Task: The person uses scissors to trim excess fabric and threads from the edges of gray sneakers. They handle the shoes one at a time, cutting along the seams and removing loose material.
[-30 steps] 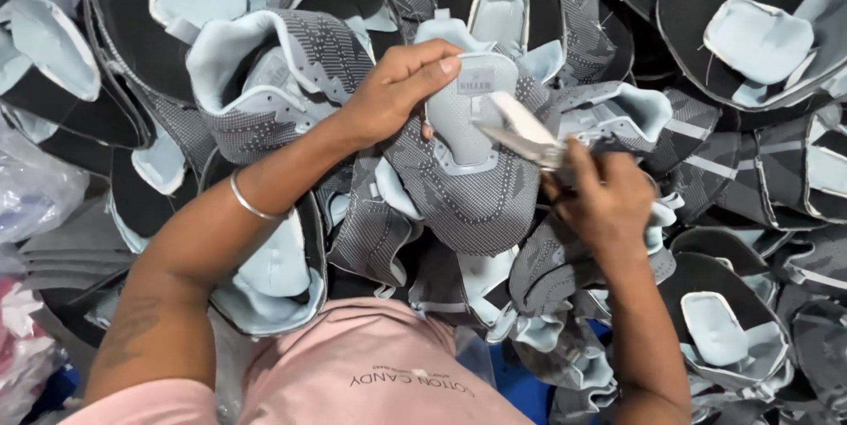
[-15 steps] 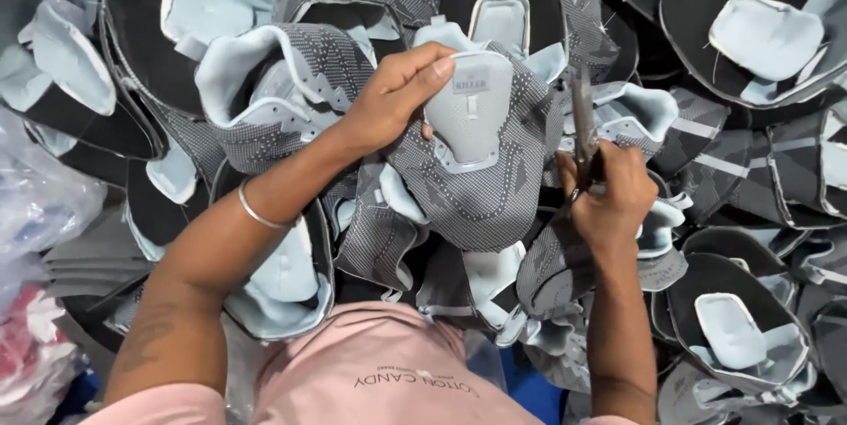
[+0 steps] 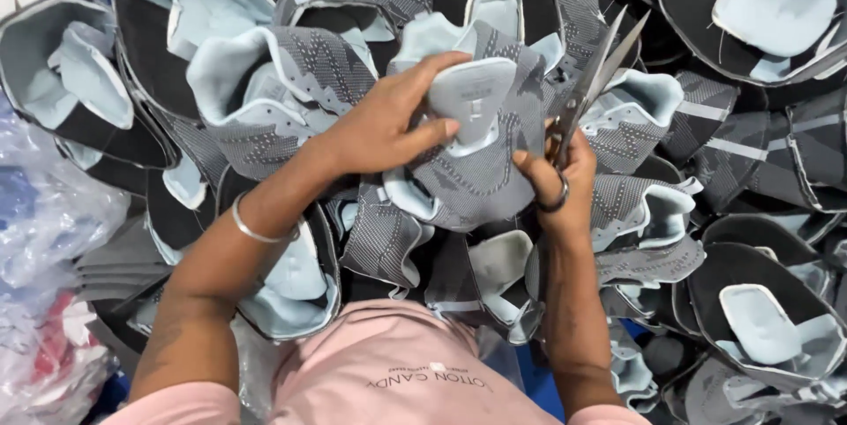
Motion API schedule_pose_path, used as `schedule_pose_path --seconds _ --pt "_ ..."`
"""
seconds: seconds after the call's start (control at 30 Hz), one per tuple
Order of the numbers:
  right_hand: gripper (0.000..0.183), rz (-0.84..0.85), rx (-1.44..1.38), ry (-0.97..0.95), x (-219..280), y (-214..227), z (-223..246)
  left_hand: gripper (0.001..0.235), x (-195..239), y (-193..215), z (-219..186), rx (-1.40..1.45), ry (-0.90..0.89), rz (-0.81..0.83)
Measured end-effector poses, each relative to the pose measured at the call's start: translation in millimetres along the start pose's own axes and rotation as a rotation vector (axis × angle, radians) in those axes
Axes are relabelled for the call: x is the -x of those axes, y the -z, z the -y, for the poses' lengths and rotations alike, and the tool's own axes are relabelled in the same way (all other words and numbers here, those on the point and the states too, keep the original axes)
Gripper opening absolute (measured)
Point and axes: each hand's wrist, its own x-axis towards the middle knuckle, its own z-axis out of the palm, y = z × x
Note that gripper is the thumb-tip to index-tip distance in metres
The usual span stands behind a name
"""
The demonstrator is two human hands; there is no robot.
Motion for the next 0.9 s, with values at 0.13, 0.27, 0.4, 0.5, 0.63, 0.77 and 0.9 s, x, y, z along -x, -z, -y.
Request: schedule_pose_path --seconds 0.13,0.27,0.4,0.5,0.63,0.77,0.9 --pt "0.032 0.009 0.134 0.078 -14.6 23.8 -40.6 0.056 3.3 -6.4 -32.1 -0.597 -0.07 -0.212" --pt "0.033 -0.015 0.033 0.041 -18.4 28.6 -55.4 0.028 11.0 -12.7 -36.9 -0.531 0.433 -0.058" --pt "0.043 -0.053 0.009 0.072 -8.7 28.2 -60.8 0.061 -24.2 -9.8 -49.5 -0.653 0.012 -0.135" --pt "0.05 -0.006 -0.029 0.112 6.4 31.1 -65.7 0.064 -54.7 6.8 -31.4 -0.989 -0.267 -0.167" --pt "0.057 0.087 -0.242 0.056 7.4 42.7 -56.8 0.06 -25.7 -3.4 -9.7 -0.687 0.361 0.368" --pt "0.063 0.241 -0.579 -0.079 -7.6 44.9 -53.2 0.037 3.3 -13.1 -34.9 -0.415 -0.079 0.36" --pt "0.063 0.156 -0.531 -0.138 -19.6 24.5 -62.4 0.027 16.2 -13.7 -49.1 -0.432 -0.201 0.244"
